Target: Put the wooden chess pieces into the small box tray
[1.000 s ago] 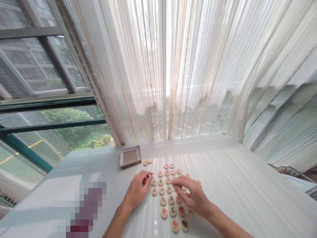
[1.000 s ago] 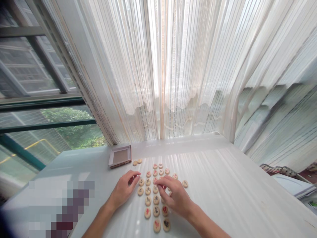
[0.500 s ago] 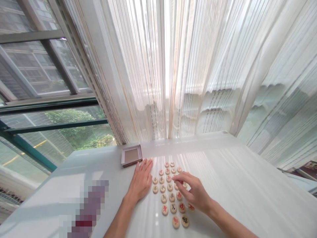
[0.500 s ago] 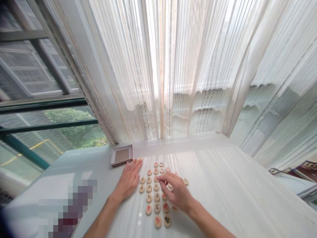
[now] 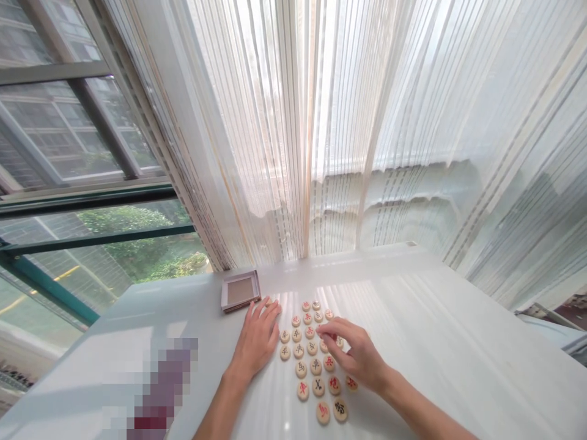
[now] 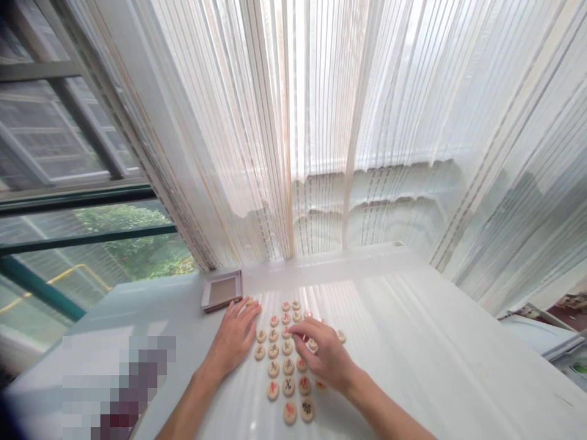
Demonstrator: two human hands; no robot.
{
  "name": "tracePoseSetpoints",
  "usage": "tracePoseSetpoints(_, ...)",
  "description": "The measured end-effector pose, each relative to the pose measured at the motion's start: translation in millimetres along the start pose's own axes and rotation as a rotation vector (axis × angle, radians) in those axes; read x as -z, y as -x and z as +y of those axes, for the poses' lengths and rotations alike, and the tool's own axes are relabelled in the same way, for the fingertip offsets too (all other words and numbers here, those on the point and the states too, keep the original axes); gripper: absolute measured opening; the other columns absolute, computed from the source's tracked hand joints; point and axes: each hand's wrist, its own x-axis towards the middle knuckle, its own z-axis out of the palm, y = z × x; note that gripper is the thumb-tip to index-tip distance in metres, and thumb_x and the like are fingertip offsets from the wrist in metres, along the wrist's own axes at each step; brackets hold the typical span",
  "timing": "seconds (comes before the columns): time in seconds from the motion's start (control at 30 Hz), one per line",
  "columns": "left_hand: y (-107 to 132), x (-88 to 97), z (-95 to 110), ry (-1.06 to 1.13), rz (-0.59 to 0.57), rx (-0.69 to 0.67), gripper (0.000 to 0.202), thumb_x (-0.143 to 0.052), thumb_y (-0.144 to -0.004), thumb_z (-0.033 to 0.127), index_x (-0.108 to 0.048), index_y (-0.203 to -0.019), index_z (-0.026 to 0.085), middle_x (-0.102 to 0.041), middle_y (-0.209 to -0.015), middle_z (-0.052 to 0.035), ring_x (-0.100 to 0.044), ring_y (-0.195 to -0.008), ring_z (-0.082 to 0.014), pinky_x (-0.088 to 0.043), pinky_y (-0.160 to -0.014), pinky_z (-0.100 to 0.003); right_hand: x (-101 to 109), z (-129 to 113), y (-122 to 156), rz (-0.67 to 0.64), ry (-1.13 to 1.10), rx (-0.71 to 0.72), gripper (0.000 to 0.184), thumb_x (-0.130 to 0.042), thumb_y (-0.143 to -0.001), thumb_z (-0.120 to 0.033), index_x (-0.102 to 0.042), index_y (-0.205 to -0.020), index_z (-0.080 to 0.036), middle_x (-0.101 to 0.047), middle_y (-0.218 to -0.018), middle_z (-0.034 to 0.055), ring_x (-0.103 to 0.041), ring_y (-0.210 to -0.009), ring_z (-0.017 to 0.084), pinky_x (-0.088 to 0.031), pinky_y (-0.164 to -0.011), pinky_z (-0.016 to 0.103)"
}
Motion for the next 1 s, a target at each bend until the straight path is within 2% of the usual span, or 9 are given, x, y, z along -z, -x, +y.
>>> tracePoseSetpoints(0.1, -1, 7.1, 4, 0.039, 0.046, 0.021, 0.028, -0.051, -0.097, 0.014, -0.07, -0.114, 0.025, -0.077, -0.118, -0.0052, -0.06, -0.128, -0.0297, -0.028, -0.121, -0.061, 0, 0, 0, -0.005, 0.003, -0.005, 0.019, -0.057, -0.099, -0.017, -0.072, -0.108, -0.023, -0.075, -0.091, 0.0048, -0.07, -0.079, 0.019, -0.058, -0.071, 0.031)
tracePoseSetpoints(0.2, 1, 11.7, 7, 0.072, 0.065, 0.066, 0.018, -0.053, -0.097, 0.018, -0.07, -0.1, 0.025, -0.077, -0.104, -0.0054, -0.067, -0.11, -0.0293, -0.043, -0.108, -0.055, -1, 1, 0, -0.02, 0.003, -0.01, 0.019, -0.057, -0.099, -0.017, -0.071, -0.108, -0.024, -0.074, -0.09, 0.0045, -0.069, -0.078, 0.019, -0.058, -0.07, 0.03)
tracePoseSetpoints(0.3, 4, 15.7, 8, 0.097, 0.082, 0.102, 0.015, -0.056, -0.095, 0.019, -0.068, -0.101, 0.023, -0.076, -0.1, -0.0062, -0.07, -0.098, -0.0287, -0.052, -0.093, -0.048, 0, 1, 1, -0.03, 0.003, -0.014, 0.019, -0.056, -0.1, -0.017, -0.071, -0.109, -0.024, -0.073, -0.089, 0.0044, -0.068, -0.078, 0.019, -0.057, -0.069, 0.03)
tracePoseSetpoints(0.4, 5, 22.8, 11, 0.157, 0.115, 0.128, 0.02, -0.056, -0.095, 0.023, -0.065, -0.113, 0.023, -0.075, -0.105, -0.0068, -0.071, -0.099, -0.0267, -0.055, -0.089, -0.042, 0, 0, 2, -0.032, 0.006, -0.012, 0.019, -0.055, -0.1, -0.018, -0.071, -0.109, -0.024, -0.072, -0.089, 0.0042, -0.068, -0.078, 0.019, -0.058, -0.069, 0.03)
tracePoseSetpoints(0.5, 5, 30.5, 29, 0.442, 0.154, 0.166, 0.019, -0.059, -0.095, 0.028, -0.067, -0.112, 0.023, -0.074, -0.109, -0.0073, -0.071, -0.099, -0.0246, -0.058, -0.083, -0.037, -1, -1, 1, -0.045, 0.018, -0.011, 0.019, -0.055, -0.1, -0.018, -0.07, -0.111, -0.024, -0.071, -0.089, 0.0045, -0.068, -0.078, 0.019, -0.058, -0.07, 0.031)
tracePoseSetpoints(0.63, 6, 30.6, 67, 0.929, 0.024, 0.175, 0.015, -0.068, -0.094, 0.034, -0.072, -0.102, 0.023, -0.074, -0.115, -0.009, -0.071, -0.102, -0.0248, -0.061, -0.084, -0.035, -5, -1, 2, -0.107, -0.031, 0.056, 0.027, -0.063, -0.096, -0.018, -0.067, -0.122, -0.026, -0.071, -0.102, 0.0066, -0.069, -0.084, 0.019, -0.06, -0.075, 0.031)
tracePoseSetpoints(0.73, 8, 24.9, 85, 1.172, -0.101, 0.242, 0.018, -0.07, -0.093, 0.038, -0.073, -0.102, 0.023, -0.075, -0.113, -0.0105, -0.073, -0.103, -0.0259, -0.061, -0.091, -0.036, -8, 3, 4, -0.106, -0.051, 0.109, 0.027, -0.067, -0.095, -0.019, -0.067, -0.121, -0.026, -0.069, -0.104, 0.0068, -0.069, -0.088, 0.019, -0.06, -0.077, 0.031)
tracePoseSetpoints(0.87, 10, 21.5, 84, 1.287, -0.161, 0.314, 0.024, -0.073, -0.091, 0.042, -0.076, -0.104, 0.023, -0.077, -0.107, -0.012, -0.075, -0.1, -0.0269, -0.061, -0.09, -0.037, -10, 7, 6, -0.078, -0.012, 0.094, 0.015, -0.064, -0.099, -0.02, -0.069, -0.112, -0.025, -0.069, -0.098, 0.0057, -0.069, -0.084, 0.018, -0.058, -0.074, 0.029)
tracePoseSetpoints(1.0, 10, 22.4, 81, 1.288, -0.195, 0.346, 0.028, -0.07, -0.093, 0.044, -0.074, -0.105, 0.019, -0.079, -0.102, -0.0132, -0.076, -0.09, -0.0255, -0.062, -0.079, -0.035, -9, 5, 6, -0.117, 0.002, 0.021, 0.012, -0.062, -0.1, -0.021, -0.067, -0.11, -0.024, -0.068, -0.092, 0.0041, -0.067, -0.082, 0.018, -0.057, -0.074, 0.03)
